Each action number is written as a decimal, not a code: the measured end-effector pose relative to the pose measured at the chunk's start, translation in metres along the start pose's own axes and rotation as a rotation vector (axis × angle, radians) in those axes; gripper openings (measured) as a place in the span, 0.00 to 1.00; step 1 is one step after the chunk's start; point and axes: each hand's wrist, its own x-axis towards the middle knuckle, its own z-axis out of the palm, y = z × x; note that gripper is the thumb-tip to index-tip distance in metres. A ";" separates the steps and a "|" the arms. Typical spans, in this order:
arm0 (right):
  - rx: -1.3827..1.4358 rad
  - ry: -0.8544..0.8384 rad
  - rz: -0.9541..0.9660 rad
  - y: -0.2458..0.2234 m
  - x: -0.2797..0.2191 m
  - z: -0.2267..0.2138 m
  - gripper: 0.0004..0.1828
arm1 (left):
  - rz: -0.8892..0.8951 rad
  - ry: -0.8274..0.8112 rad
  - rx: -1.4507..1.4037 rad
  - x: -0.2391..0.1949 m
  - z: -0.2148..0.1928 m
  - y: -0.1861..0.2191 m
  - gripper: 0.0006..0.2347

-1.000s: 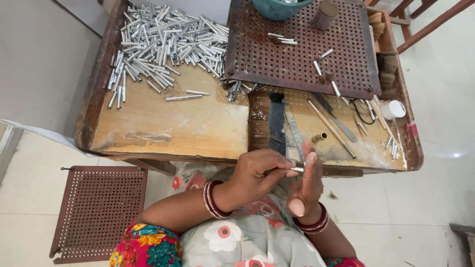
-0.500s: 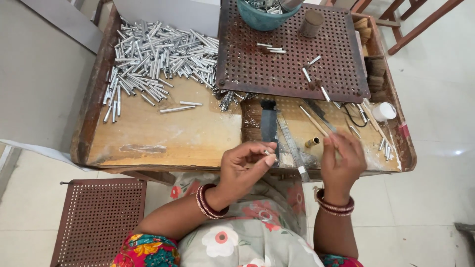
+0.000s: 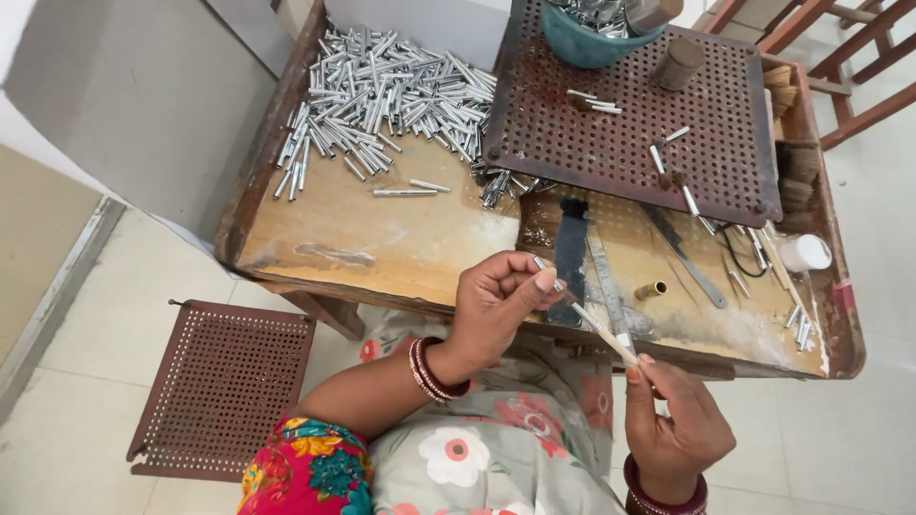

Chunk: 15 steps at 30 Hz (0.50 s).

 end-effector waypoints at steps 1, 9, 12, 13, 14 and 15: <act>0.001 0.001 -0.001 0.000 0.000 0.002 0.08 | 0.001 -0.001 0.001 -0.001 0.000 -0.001 0.07; -0.007 -0.024 0.042 0.000 0.003 0.013 0.08 | 0.025 -0.027 0.047 -0.003 -0.003 -0.012 0.06; 0.078 -0.044 0.071 0.012 0.002 0.016 0.08 | 0.066 -0.034 0.157 -0.003 -0.005 -0.015 0.05; 0.078 -0.045 0.067 0.035 0.001 0.017 0.08 | 0.069 -0.033 0.155 -0.001 -0.002 -0.012 0.05; 0.112 -0.048 0.158 0.057 0.000 0.018 0.07 | 0.104 -0.024 0.191 0.000 0.002 -0.007 0.05; 0.145 -0.052 0.248 0.079 -0.002 0.018 0.06 | 0.138 -0.012 0.225 0.000 0.005 -0.003 0.05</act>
